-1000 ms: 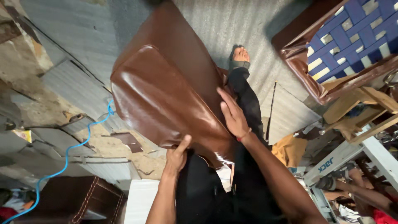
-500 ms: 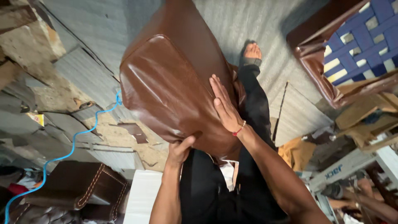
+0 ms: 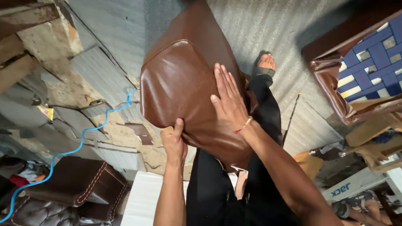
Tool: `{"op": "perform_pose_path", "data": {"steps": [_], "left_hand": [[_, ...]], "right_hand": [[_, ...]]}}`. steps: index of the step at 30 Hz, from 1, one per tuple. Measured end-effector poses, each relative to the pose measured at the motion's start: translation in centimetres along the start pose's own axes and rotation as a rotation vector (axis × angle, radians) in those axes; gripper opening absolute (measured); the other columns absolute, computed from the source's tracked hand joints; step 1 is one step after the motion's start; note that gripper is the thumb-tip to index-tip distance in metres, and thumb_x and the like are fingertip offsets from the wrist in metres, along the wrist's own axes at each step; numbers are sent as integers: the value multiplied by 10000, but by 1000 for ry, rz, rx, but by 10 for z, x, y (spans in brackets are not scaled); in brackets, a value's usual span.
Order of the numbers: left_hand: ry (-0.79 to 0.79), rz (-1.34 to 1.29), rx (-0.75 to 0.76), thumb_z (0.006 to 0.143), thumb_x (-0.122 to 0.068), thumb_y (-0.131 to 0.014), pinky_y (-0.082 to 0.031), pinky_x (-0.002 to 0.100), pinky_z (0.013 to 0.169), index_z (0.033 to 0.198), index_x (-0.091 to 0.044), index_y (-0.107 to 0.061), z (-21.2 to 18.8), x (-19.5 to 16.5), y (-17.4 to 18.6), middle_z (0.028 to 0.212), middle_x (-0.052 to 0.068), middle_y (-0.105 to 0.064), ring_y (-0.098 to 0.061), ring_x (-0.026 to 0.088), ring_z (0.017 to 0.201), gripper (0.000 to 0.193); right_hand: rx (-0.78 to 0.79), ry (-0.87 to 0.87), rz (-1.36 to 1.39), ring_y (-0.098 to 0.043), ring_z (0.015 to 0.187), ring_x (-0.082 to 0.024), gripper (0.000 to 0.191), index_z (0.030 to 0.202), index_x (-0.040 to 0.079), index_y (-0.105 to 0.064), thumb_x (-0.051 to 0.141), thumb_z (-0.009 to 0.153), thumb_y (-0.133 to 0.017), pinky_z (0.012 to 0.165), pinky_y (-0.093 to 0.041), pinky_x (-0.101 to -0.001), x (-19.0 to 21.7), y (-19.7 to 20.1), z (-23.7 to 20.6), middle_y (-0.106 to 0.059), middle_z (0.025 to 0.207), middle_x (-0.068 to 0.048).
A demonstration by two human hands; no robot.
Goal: The person reupholsters furniture components, by hand and using a pneumatic stapler to secure brown vinyl covering and blue webbing to wooden frames.
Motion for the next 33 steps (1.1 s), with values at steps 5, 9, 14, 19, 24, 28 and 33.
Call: {"op": "perform_pose_path", "data": {"steps": [5,9,14,19,24,28,33], "left_hand": [[-157,158,-146,1136,-226,-602,-463,309,843,1205,71,-584,15,-17,9,1092,121,-651,-558,149,942,306],[-141,132,-83,1083,-336,-454,-495,273,963,1317,-7,-552,34,-12,-15,1237,60,-654,-609,116,1098,416],[-79,-33,22,1100,-382,-447,-516,311,939,1288,21,-605,60,7,-30,1206,88,-684,-639,170,1066,472],[-289,125,141,1116,-424,-494,-501,306,738,1080,22,-642,72,14,-33,961,39,-666,-570,128,852,471],[-187,163,47,1117,-471,-395,-442,291,611,876,-4,-610,80,39,-25,765,-9,-609,-507,83,706,568],[-133,205,51,1141,-463,-414,-377,311,572,838,9,-585,85,43,-29,720,-15,-537,-435,87,690,586],[-290,202,142,1082,-392,-485,-514,315,715,1006,38,-619,85,27,-39,926,5,-679,-573,103,836,456]], "right_hand": [[70,163,-532,-147,1579,-344,704,1650,28,-239,391,1094,-470,1254,-87,-620,39,-69,-17,-207,1706,-189],[198,262,-701,-198,1604,-285,655,1620,21,-370,360,1076,-505,1273,-98,-600,74,-108,-28,-291,1713,-145],[186,287,-598,-250,1572,-298,605,1559,7,-451,281,1026,-538,1242,-125,-623,71,-102,-29,-337,1667,-158],[367,298,-414,-274,1561,-310,634,1528,-49,-468,216,958,-559,1251,-193,-568,61,-118,-69,-360,1651,-193],[215,389,-7,-477,1512,-317,403,1422,-45,-594,104,1063,-491,1294,-396,-515,100,-39,-32,-550,1522,-168],[-441,-346,532,-427,1519,-315,450,1479,-15,-535,195,1095,-432,1279,-374,-480,1,71,36,-476,1572,-189],[8,-293,81,-364,1527,-312,513,1551,24,-461,308,1135,-359,1260,-346,-435,0,27,40,-382,1635,-214]]}}
Point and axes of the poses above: each hand's wrist, its own z-axis towards the middle knuckle, its own y-axis out of the back of the hand, x = y × z, the point moved 9 cm from there along z, towards the middle knuckle
